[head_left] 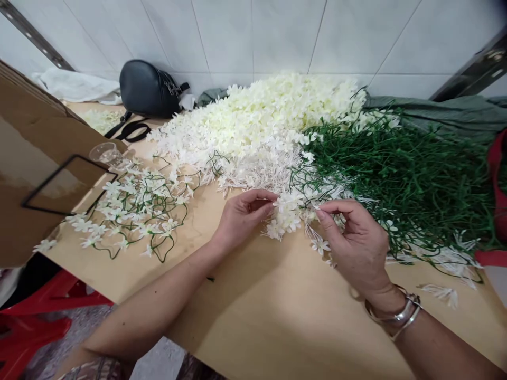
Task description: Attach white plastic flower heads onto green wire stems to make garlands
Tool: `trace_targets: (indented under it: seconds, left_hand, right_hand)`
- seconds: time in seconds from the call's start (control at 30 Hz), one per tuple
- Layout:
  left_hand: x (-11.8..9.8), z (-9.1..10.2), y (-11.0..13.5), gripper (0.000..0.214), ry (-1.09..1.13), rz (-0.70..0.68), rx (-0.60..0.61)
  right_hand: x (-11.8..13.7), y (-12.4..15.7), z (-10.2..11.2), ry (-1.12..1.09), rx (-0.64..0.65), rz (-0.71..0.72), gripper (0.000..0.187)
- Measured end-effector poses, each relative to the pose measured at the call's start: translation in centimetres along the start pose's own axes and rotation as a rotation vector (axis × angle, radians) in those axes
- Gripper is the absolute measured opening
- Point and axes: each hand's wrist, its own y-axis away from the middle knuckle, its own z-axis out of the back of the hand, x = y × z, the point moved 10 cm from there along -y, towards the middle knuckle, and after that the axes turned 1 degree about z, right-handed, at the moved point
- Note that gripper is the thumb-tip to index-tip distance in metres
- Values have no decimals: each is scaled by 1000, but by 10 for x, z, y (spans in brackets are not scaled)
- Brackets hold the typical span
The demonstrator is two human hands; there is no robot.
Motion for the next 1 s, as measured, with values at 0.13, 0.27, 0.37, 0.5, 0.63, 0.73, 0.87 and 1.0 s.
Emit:
trace_targets:
  seconds: [0.13, 0.27, 0.37, 0.5, 0.63, 0.73, 0.87, 1.0]
  left_hand:
    - [11, 2, -4, 37, 163, 64, -11]
    - [5, 1, -4, 33, 231, 42, -15]
    - [2, -1, -1, 30, 250, 11, -8]
    - [-1, -3, 2, 32, 256, -15, -6]
    - [-6, -2, 5, 30, 243, -32, -22]
    - [-8, 0, 7, 27, 219, -29, -49]
    - [-7, -2, 10, 26, 194, -9, -74]
    - [-9, -7, 11, 24, 173, -20, -52]
  right_hand:
    - [5, 1, -1, 20, 20, 7, 3]
    - [23, -1, -2, 51, 52, 62, 7]
    - [34, -7, 1, 41, 39, 28, 9]
    - [37, -18, -7, -41, 53, -132, 9]
    - [37, -22, -22, -135, 55, -238, 17]
    - [35, -16, -29, -159, 66, -257, 19]
    - [29, -10, -28, -147, 35, -258, 22]
    - [22, -9, -30, -133, 52, -247, 21]
